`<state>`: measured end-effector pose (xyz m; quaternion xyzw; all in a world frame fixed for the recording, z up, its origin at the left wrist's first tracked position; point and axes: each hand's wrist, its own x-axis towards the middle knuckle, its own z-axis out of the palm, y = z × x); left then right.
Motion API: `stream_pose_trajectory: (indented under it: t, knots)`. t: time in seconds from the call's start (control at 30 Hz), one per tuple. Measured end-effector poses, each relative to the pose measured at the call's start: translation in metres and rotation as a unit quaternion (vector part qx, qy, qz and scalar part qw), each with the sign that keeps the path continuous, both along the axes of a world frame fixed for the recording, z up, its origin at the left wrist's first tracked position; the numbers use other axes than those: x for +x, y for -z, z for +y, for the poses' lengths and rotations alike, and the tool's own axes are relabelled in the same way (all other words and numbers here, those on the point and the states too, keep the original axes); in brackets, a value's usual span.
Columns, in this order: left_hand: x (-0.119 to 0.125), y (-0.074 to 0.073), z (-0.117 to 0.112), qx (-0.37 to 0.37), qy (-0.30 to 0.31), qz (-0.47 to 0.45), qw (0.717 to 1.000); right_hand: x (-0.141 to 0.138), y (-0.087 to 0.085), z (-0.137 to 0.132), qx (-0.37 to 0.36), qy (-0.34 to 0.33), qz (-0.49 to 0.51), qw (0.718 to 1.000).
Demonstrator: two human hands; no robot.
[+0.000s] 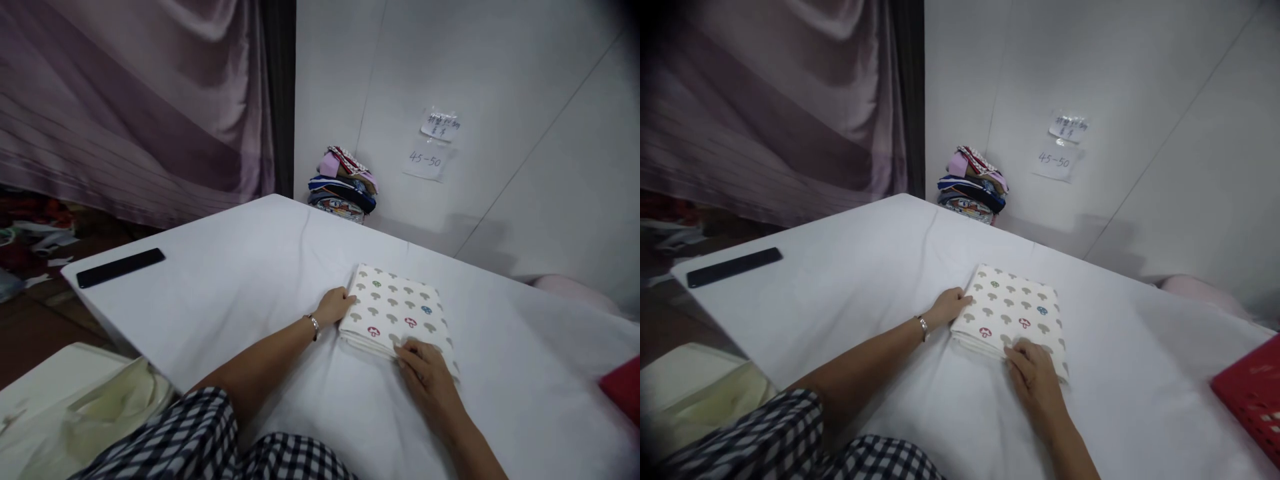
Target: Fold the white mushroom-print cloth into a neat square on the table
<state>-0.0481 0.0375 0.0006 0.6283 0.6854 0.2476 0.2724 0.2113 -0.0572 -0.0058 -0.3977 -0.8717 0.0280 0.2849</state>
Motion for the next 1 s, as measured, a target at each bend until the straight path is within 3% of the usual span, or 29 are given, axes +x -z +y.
stream_pose_trajectory:
  t: [0.5, 0.83, 1.0]
  knots:
    - [0.007, -0.006, 0.020, -0.014, 0.002, 0.084, 0.996, -0.006, -0.009, -0.002, -0.026, 0.008, 0.012, 1.000]
    - [0.015, -0.010, 0.035, -0.022, 0.010, 0.130, 0.991, -0.018, -0.025, 0.001, -0.107, 0.048, -0.007, 0.993]
    - [0.015, -0.017, 0.035, -0.028, 0.022, 0.144, 0.989, -0.006, -0.033, 0.005, -0.191, 0.033, 0.066, 0.979]
